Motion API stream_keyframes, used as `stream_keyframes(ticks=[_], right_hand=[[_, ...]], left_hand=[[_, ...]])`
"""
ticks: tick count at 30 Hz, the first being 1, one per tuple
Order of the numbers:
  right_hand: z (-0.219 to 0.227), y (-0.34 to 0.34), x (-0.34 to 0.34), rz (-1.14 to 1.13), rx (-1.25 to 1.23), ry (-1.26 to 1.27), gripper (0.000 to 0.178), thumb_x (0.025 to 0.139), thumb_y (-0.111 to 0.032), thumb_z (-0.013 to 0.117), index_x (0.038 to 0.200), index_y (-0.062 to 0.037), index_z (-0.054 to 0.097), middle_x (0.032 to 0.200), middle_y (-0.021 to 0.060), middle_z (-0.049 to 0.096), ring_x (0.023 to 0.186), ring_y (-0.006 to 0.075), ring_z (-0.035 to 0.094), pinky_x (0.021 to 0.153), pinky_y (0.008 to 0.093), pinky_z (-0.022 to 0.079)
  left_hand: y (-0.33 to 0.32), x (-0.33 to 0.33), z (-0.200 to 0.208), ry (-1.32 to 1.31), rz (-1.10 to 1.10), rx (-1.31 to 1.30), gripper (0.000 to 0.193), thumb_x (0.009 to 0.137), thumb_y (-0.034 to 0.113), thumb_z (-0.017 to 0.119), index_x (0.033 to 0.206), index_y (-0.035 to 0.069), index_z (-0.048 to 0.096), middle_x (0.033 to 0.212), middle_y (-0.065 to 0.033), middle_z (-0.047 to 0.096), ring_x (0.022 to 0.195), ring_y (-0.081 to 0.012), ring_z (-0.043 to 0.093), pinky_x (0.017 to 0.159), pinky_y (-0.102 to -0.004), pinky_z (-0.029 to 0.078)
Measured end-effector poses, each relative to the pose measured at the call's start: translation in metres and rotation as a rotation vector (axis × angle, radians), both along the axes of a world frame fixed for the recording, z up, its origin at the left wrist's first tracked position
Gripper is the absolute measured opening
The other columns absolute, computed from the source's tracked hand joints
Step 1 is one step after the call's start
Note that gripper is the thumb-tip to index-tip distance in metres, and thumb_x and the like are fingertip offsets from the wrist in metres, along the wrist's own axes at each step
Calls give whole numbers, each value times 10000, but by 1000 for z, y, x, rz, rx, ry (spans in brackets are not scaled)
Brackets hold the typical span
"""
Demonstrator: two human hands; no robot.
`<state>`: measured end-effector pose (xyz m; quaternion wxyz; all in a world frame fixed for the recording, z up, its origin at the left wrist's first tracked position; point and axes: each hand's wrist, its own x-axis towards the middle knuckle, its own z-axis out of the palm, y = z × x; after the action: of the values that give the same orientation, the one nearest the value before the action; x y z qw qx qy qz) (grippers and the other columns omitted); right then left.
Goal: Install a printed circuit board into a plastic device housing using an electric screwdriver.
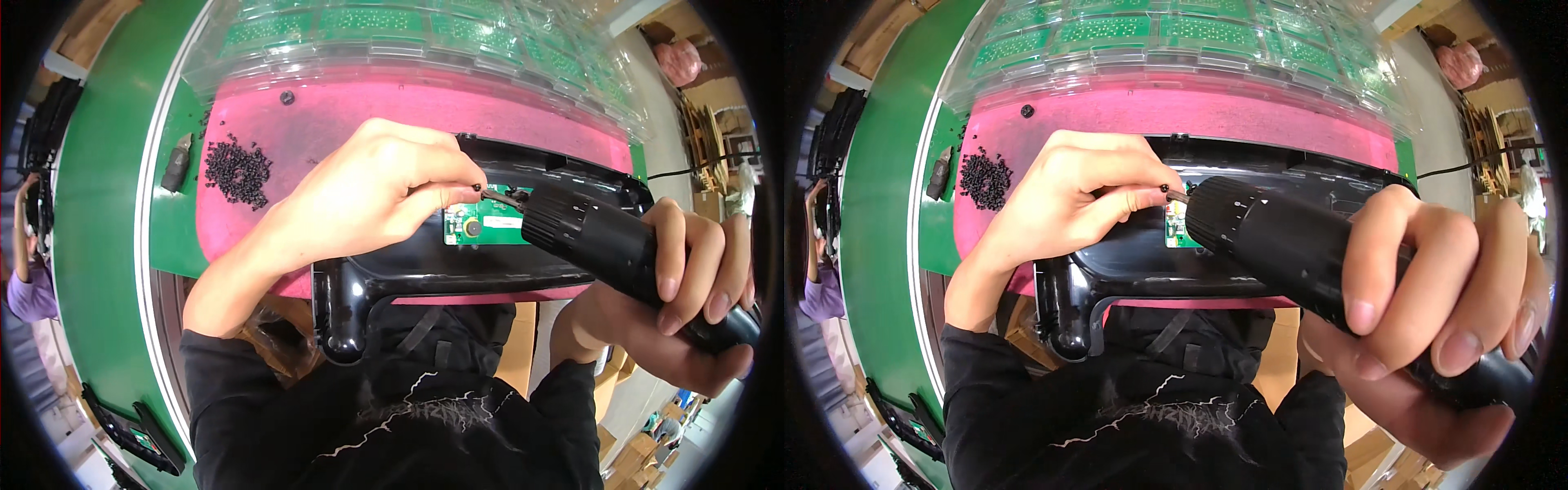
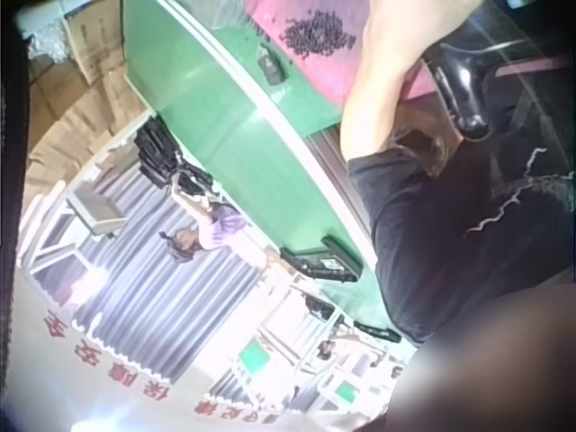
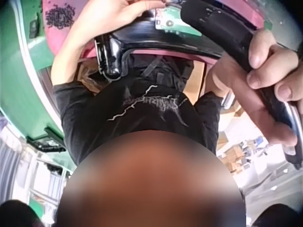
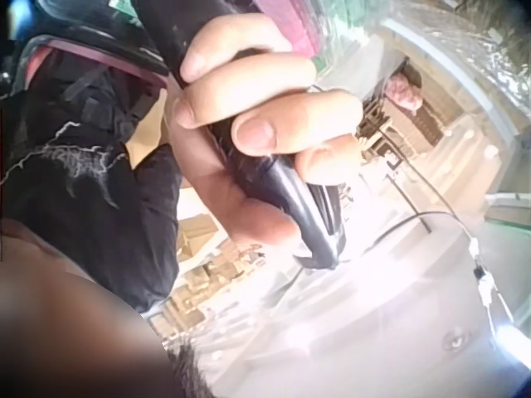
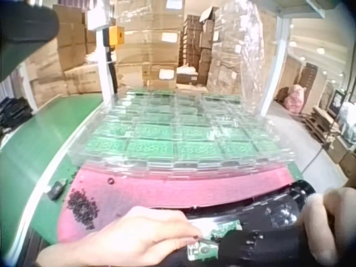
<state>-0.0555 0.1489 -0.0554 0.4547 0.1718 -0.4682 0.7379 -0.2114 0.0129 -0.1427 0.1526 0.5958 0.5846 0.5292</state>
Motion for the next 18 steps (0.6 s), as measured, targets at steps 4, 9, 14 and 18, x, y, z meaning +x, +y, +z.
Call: stream_keyframes(ticks=[4,9,14,18], right_hand=[[-8,5,0,-26,24,60,352,709,-290,746,883,-126,488,734,-56,481,472,20,474,568,206,425],[-11,-4,-16,167,-89,217,365,713,-293,753,907,-126,493,733,-57,492,468,16,480,563,204,426],[-17,19,-8,111,204,-37,399,742,-327,762,943,-113,492,782,-33,501,476,41,494,555,217,411],[-20,29,-13,181,300,-296,360,819,-352,650,1005,-93,484,844,4,496,521,82,512,569,264,394]], left_hand=[[2,0,-3,-17,-37,65,130,802,-37,663,929,-25,689,816,-125,682,711,-227,671,636,-300,523],[4,-3,-3,31,-68,28,137,811,-24,661,947,-30,670,789,-131,666,629,-211,638,579,-306,500],[4,-5,-7,11,7,-182,92,847,3,634,929,-35,652,760,-125,652,573,-202,609,553,-308,488],[4,-2,-9,131,66,-225,107,887,68,609,918,-25,653,748,-141,649,656,-262,645,626,-341,508]])
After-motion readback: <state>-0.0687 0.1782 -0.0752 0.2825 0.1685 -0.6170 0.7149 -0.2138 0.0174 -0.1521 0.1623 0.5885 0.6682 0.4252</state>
